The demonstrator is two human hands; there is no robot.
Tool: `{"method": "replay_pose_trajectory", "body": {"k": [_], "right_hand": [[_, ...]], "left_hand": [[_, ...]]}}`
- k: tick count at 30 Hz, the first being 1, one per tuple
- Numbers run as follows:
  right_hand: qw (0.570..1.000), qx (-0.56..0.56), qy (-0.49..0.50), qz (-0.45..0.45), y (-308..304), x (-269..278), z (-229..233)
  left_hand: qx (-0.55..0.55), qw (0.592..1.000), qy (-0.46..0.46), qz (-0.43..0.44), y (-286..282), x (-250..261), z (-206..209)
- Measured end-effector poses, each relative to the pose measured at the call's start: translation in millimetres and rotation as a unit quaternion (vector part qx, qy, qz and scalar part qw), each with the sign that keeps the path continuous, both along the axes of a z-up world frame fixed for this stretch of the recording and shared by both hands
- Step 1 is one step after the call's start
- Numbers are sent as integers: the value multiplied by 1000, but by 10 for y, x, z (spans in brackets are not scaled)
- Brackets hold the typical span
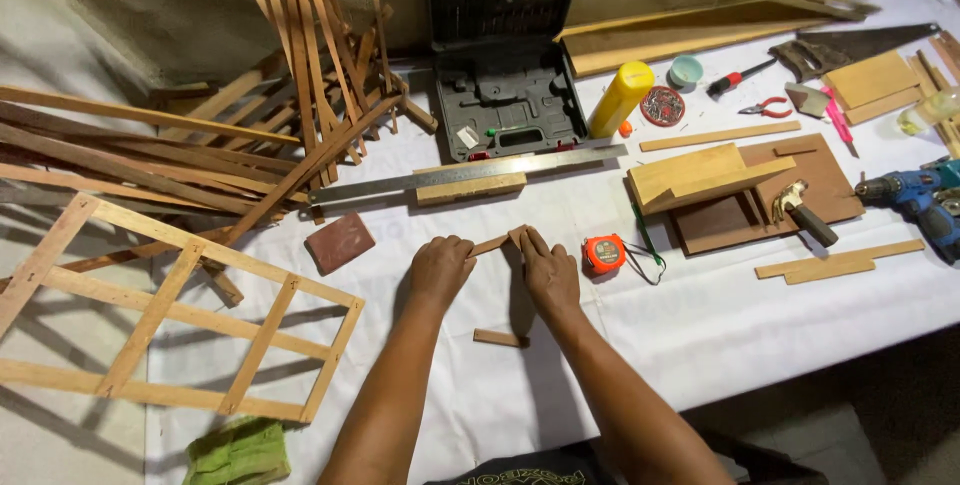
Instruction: Assembling a wooden frame or structure using tools such as a hammer, drill, and hand plane.
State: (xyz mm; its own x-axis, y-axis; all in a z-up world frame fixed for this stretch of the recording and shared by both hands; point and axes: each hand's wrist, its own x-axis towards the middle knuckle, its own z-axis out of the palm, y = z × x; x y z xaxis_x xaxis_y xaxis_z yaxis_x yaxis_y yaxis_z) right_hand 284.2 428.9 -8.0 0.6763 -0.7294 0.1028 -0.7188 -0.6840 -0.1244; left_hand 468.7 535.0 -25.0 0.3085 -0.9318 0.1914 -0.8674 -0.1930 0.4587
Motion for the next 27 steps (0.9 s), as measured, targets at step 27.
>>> {"method": "replay_pose_trajectory", "body": {"k": [27], "right_hand": [[990,35,90,98,207,191,-181]], "left_hand": [[-35,993,40,105,56,-164,-105]]}}
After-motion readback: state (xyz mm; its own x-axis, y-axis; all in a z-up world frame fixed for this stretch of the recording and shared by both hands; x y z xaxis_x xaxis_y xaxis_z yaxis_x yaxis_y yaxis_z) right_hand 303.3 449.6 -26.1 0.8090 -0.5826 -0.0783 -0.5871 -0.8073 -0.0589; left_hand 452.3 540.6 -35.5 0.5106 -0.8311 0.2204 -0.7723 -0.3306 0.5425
